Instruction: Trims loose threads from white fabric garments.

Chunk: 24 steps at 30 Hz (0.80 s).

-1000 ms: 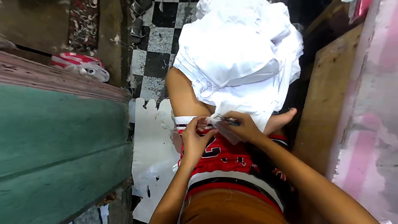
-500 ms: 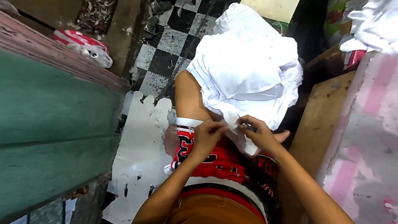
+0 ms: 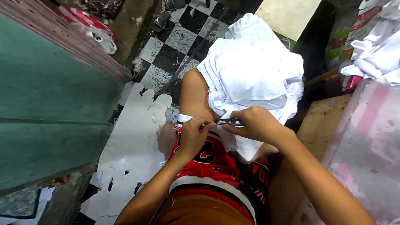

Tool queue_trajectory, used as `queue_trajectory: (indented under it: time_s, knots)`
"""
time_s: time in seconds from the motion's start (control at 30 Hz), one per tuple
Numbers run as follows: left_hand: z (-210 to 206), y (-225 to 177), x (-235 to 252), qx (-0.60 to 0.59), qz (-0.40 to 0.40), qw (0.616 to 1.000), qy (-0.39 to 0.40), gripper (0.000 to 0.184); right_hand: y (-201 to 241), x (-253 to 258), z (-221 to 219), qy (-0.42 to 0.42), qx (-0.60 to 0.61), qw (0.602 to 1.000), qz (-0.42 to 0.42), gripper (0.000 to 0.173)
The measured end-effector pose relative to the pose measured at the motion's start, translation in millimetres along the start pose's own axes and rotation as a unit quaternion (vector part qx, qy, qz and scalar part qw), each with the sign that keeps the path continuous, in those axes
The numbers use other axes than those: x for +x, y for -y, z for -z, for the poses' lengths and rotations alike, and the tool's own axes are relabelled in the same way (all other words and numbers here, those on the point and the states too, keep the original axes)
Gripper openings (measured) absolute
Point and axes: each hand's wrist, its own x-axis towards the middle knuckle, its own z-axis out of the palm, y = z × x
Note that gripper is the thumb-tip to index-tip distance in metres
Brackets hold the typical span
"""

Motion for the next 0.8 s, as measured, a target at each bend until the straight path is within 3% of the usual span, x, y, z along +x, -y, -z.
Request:
queue_trajectory:
  time_s: [0.27, 0.53, 0.67, 0.8]
  knots:
    - [5.6, -3.9, 3.8, 0.070, -0.033, 0.996, -0.039, 0.009, 35.1, 39.2, 15.5, 0.118, -0.120, 0.985, 0.022, 0.041]
    - [4.7, -1.5, 2.8, 0.094, -0.038, 0.995, -0.020, 0.011, 28.1, 32.8, 7.8, 0.087, -0.118, 0.989, 0.035, 0.038]
    - [5.5, -2.9, 1.3, 0.083, -0.056, 0.995, -0.012, 0.011, 29.4, 30.9, 9.5, 0.125, -0.106, 0.986, 0.008, 0.041]
    - [4.3, -3.4, 2.7, 0.079, -0.067, 0.995, -0.015, 0.011, 26.9, 31.2, 7.0, 0.108, -0.110, 0.988, 0.028, 0.042]
